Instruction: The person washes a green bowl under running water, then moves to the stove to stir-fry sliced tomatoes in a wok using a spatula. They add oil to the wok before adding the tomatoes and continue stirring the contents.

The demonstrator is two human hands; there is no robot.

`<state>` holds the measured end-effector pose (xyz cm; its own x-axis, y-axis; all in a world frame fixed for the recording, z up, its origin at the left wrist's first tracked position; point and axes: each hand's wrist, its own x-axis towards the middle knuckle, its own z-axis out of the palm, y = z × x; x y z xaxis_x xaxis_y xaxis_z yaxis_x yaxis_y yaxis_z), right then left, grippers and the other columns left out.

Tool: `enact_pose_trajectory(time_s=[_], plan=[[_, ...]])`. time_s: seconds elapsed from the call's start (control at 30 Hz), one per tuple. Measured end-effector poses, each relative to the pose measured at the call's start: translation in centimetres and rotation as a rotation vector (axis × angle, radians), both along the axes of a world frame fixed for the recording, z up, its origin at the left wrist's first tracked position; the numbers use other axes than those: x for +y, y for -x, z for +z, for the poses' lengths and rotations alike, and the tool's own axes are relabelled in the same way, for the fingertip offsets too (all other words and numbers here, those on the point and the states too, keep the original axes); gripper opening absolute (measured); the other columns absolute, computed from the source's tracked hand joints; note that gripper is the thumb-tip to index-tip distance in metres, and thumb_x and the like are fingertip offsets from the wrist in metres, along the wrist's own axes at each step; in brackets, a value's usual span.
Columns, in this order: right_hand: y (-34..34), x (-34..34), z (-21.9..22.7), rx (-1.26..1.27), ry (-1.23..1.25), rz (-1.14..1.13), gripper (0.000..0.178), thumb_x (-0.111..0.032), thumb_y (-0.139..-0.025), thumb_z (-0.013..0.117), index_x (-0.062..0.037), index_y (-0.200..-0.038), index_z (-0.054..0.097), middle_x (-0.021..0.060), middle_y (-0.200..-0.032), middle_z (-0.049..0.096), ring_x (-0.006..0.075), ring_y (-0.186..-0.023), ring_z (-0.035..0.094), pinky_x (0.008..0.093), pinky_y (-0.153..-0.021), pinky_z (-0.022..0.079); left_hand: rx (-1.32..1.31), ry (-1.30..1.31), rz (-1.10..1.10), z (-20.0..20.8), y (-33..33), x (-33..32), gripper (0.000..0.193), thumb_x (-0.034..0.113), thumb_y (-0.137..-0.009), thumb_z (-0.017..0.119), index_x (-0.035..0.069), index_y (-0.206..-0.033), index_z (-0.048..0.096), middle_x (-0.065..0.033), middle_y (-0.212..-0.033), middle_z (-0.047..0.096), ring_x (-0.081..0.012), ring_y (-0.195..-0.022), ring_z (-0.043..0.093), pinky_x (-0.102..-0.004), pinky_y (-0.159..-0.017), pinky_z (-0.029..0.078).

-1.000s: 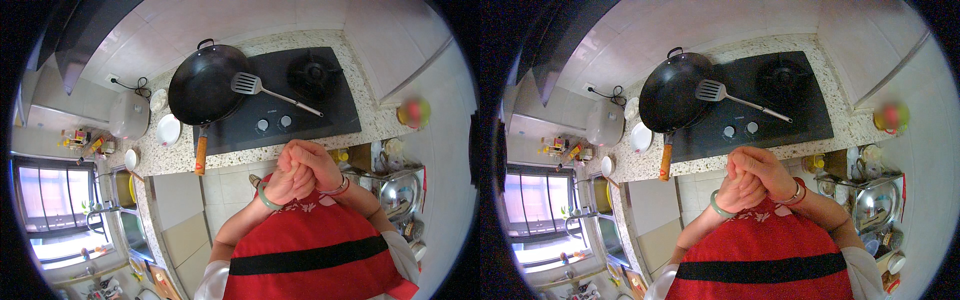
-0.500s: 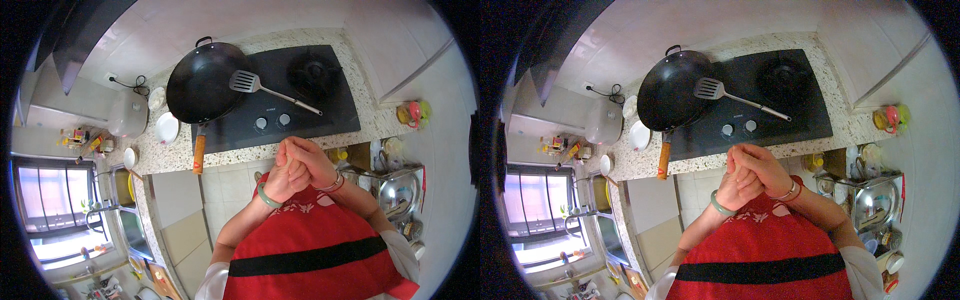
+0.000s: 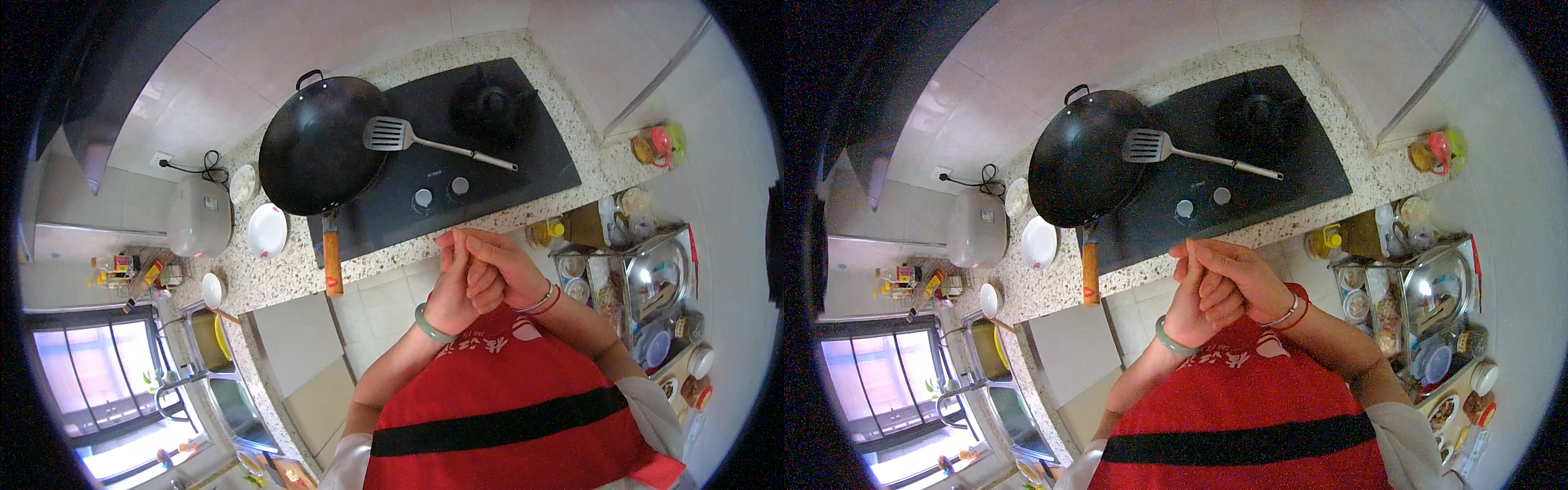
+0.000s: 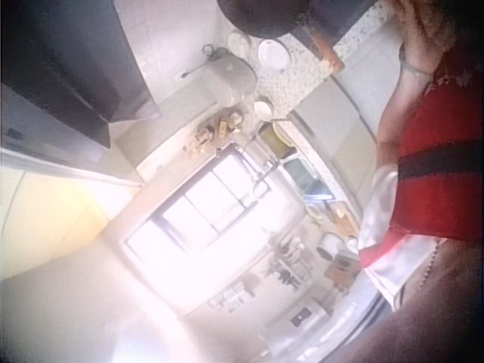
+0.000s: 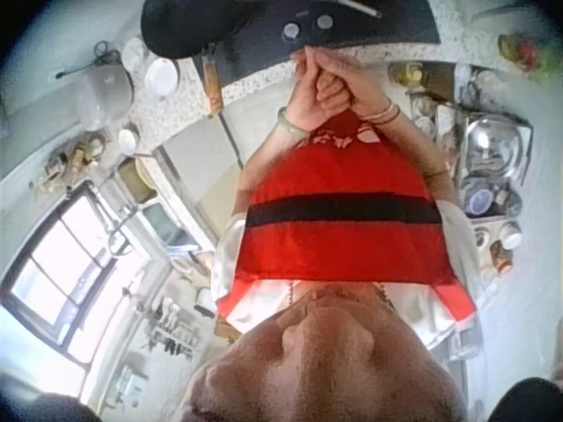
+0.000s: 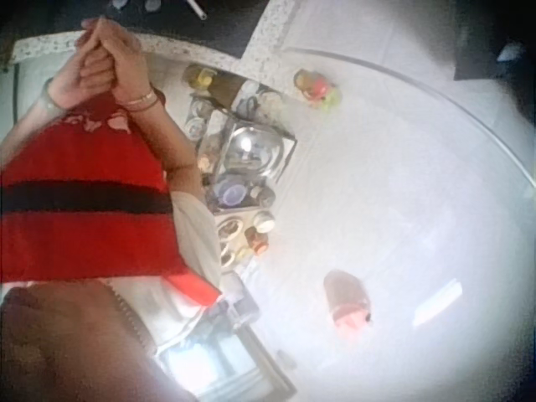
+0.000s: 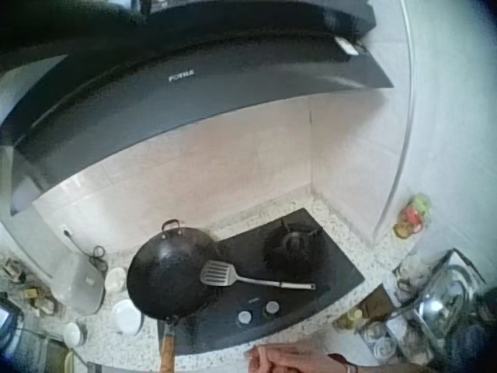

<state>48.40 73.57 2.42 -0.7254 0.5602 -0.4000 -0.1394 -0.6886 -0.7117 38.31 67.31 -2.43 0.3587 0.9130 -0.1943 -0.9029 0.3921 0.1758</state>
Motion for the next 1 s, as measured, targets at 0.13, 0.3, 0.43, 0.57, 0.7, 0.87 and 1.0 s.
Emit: enact_pose_trajectory(time_s=[0.13, 0.3, 0.43, 0.57, 0.7, 0.87, 1.0], plan=[[0.5, -1.8, -2.9, 0.076, -0.001, -0.021, 0.035, -0.035, -0.096, 0.046, -0.0025, -0.091, 0.058, 0.0043, -0.077, 0.059, 0.0100, -0.072, 0.054, 0.0215, -0.063, 0.044, -0.036, -0.031, -0.058, -2.3, 0.7, -1.9, 0.051, 0.054, -0.094, 0.035, 0.015, -0.061, 0.036, 0.0014, -0.049, 0.031, -0.0139, -0.040, 0.033, -0.0259, -0.038, 0.028], [-0.3, -2.9, -3.7, 0.048, -0.001, -0.141, 0.038, -0.039, -0.094, 0.049, -0.0058, -0.077, 0.058, 0.0009, -0.071, 0.058, 0.0064, -0.058, 0.052, 0.0185, -0.050, 0.042, 0.044, -0.074, -0.132, -1.8, 0.1, -1.9, 0.052, 0.052, -0.094, 0.038, 0.015, -0.057, 0.035, 0.0024, -0.045, 0.031, -0.0132, -0.037, 0.032, -0.0260, -0.035, 0.027], [-2.1, -2.2, -4.7, 0.085, 0.144, -0.247, 0.039, -0.037, -0.094, 0.048, -0.0048, -0.076, 0.060, 0.0048, -0.076, 0.062, 0.0087, -0.061, 0.054, 0.0194, -0.054, 0.044, 0.094, -0.089, -0.190, -2.0, -1.3, -0.4, 0.046, 0.049, -0.095, 0.039, 0.015, -0.064, 0.042, 0.0029, -0.052, 0.039, -0.0116, -0.042, 0.035, -0.0252, -0.038, 0.030], [-5.7, 0.3, -6.5, 0.090, 0.110, -0.387, 0.028, -0.029, -0.093, 0.052, -0.0019, -0.095, 0.061, 0.0080, -0.089, 0.064, 0.0128, -0.073, 0.059, 0.0242, -0.065, 0.048, 0.186, -0.018, -0.254, -2.7, -3.6, 2.2, 0.027, 0.041, -0.096, 0.044, 0.015, -0.093, 0.053, 0.0002, -0.079, 0.055, -0.0151, -0.074, 0.055, -0.0284, -0.064, 0.045], [-13.2, 4.7, -10.7, 0.098, 0.059, -0.652, 0.032, -0.021, -0.089, 0.056, -0.0017, -0.116, 0.055, 0.0088, -0.105, 0.063, 0.0167, -0.081, 0.060, 0.0296, -0.071, 0.050, 0.284, -0.075, -0.274, -2.5, -7.2, 4.8, 0.031, 0.035, -0.095, 0.048, 0.012, -0.115, 0.053, -0.0082, -0.114, 0.059, -0.0226, -0.112, 0.054, -0.0379, -0.094, 0.043], [-25.8, 13.9, -14.0, -0.085, 0.038, -0.943, 0.031, -0.031, -0.093, 0.050, -0.0071, -0.112, 0.057, 0.0061, -0.103, 0.064, 0.0143, -0.078, 0.059, 0.0287, -0.068, 0.049, 0.042, -0.109, -0.366, -9.0, -12.5, 9.5, 0.041, 0.040, -0.096, 0.042, 0.010, -0.121, 0.052, -0.0100, -0.123, 0.055, -0.0229, -0.114, 0.052, -0.0394, -0.095, 0.042], [-37.0, 21.2, -18.0, -0.411, -0.165, -1.210, 0.038, -0.033, -0.089, 0.059, -0.0068, -0.116, 0.054, 0.0058, -0.107, 0.062, 0.0145, -0.082, 0.060, 0.0283, -0.062, 0.049, 0.257, 0.069, -0.434, -5.4, -17.1, 12.6, 0.042, 0.041, -0.097, 0.039, 0.009, -0.121, 0.052, -0.0087, -0.121, 0.057, -0.0228, -0.109, 0.055, -0.0385, -0.094, 0.043]])
